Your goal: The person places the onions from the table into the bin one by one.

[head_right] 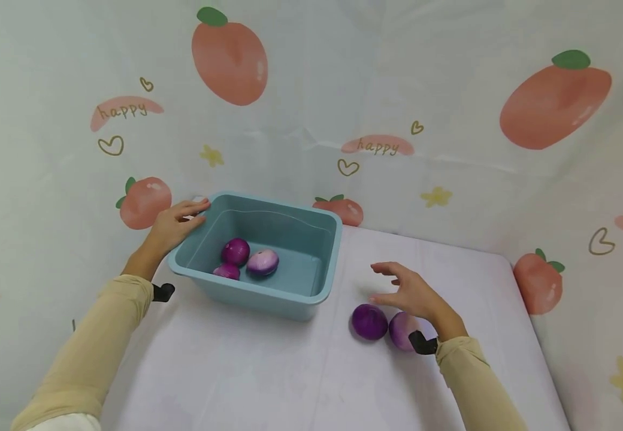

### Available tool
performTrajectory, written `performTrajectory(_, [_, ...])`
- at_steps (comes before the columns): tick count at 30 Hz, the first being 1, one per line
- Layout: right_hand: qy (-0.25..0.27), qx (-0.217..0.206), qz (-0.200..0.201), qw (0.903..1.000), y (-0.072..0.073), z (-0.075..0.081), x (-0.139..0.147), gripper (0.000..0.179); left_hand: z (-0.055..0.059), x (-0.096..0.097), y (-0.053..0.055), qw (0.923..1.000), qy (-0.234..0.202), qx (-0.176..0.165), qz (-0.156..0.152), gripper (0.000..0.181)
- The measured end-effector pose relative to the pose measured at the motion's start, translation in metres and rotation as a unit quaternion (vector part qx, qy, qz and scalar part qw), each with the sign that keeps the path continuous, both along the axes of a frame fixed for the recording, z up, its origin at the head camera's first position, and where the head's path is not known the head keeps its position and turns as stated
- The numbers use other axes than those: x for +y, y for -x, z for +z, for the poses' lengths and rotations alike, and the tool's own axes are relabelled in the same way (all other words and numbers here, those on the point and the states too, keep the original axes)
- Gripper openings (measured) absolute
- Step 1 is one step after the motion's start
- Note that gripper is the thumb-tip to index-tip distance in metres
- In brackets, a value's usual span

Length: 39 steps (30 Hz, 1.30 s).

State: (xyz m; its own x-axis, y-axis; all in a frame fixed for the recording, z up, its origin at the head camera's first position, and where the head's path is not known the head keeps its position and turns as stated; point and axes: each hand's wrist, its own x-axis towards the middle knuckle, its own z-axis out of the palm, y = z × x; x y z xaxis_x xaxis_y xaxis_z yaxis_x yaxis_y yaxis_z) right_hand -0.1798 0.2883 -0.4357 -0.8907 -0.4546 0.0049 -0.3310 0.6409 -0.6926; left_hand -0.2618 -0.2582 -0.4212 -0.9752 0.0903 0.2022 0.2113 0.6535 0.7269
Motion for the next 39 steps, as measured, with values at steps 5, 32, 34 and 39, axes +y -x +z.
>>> performTrajectory(5, [-0.031,-0.052,-0.004,0.9982,-0.005,-0.017,0.005,0.076,-0.002,0.0,0.0,1.0,-0.001,-0.003,0.004,0.042])
performTrajectory(32, [-0.107,-0.121,0.035,0.9864,-0.006,-0.039,-0.009,0.059,-0.006,-0.003,0.0,0.9999,-0.003,0.013,-0.001,0.041])
performTrajectory(34, [-0.108,-0.118,0.036,0.9864,-0.006,-0.039,-0.009,0.057,-0.006,-0.003,0.0,0.9999,-0.006,0.014,0.002,0.041])
performTrajectory(39, [-0.101,-0.109,0.039,0.9881,-0.005,-0.038,-0.01,0.055,-0.005,-0.002,0.003,0.9999,-0.006,0.015,0.001,0.041])
